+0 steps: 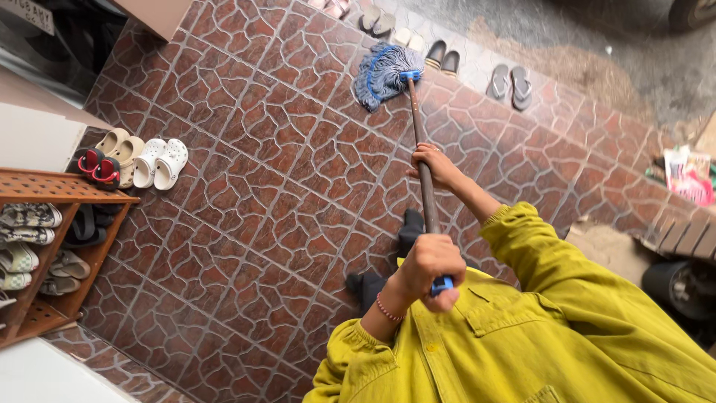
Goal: The person mops a tiled floor in a hallway using a blue string mop. They move the mop back and forth across the floor, cleaning around a shoe rack, potted plants, and a parked motorcycle. The person systematically covers the floor area, ensuring the mop reaches the edges and corners.
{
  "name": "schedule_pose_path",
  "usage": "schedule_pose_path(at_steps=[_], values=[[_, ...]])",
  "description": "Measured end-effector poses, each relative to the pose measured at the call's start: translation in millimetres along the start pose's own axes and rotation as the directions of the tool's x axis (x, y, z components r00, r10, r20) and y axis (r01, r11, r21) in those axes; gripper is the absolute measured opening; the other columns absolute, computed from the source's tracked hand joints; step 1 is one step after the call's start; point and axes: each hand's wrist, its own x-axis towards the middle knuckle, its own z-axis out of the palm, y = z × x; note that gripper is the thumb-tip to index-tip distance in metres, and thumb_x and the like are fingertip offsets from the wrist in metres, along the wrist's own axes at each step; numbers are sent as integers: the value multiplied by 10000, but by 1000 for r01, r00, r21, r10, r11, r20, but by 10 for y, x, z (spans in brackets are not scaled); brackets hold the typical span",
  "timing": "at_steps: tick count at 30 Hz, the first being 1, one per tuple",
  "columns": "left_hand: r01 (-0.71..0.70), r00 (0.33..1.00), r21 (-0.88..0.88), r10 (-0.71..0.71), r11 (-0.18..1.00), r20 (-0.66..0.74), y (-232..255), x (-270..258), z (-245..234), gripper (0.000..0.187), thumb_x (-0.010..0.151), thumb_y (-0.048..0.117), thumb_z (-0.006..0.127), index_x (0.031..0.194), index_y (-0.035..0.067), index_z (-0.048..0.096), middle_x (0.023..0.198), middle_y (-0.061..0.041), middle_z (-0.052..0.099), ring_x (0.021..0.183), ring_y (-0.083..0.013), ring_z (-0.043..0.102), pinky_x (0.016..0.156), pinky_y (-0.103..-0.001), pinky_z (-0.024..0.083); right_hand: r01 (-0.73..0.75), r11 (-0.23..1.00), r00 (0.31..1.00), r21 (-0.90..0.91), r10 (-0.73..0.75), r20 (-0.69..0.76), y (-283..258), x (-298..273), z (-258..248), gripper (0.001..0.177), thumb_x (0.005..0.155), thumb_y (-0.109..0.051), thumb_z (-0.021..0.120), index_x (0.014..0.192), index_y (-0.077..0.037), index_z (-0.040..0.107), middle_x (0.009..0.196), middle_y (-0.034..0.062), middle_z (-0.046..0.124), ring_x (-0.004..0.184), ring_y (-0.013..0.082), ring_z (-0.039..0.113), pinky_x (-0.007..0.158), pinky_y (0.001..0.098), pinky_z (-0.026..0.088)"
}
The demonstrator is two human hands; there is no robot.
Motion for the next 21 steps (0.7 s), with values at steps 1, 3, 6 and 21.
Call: schedule_pose_path(at_steps=[1, 3, 6, 21], values=[[-13, 999, -33, 14, 999, 34, 110, -60, -27, 180, 658, 259, 627, 671, 125, 507, 632, -23, 498, 607, -275, 554, 605, -356, 443, -11, 1000, 1000, 15, 11, -27, -151, -89, 33, 340, 841, -268, 791, 747, -37, 560, 803, 146, 585, 917, 367, 564, 937, 454, 452], [-15, 995, -72, 22, 997, 98, 363, -188, -83, 186, 669, 266, 634, 673, 128, 509, 638, -15, 510, 610, -270, 562, 629, -369, 441, -34, 998, 996, 45, 38, -83, -486, -284, 119, 319, 849, -270, 782, 774, -48, 566, 812, 143, 592, 919, 355, 572, 1021, 445, 449], [31, 973, -144, 3, 989, 230, 779, -387, -157, 187, 687, 271, 631, 678, 135, 502, 632, -7, 492, 585, -248, 566, 616, -359, 440, -76, 997, 978, -11, 72, -195, -1027, -622, 255, 353, 868, -287, 788, 785, -49, 540, 844, 150, 595, 1004, 386, 578, 1060, 467, 422], [118, 818, -306, 82, 945, 569, 1828, -879, -85, 343, 907, 385, 615, 707, 142, 479, 634, -8, 500, 616, -243, 571, 608, -369, 437, -442, 852, 799, 281, 516, -309, -2623, -1640, 712, 289, 944, -270, 719, 849, -43, 568, 981, 108, 668, 1242, 348, 611, 1029, 423, 474]])
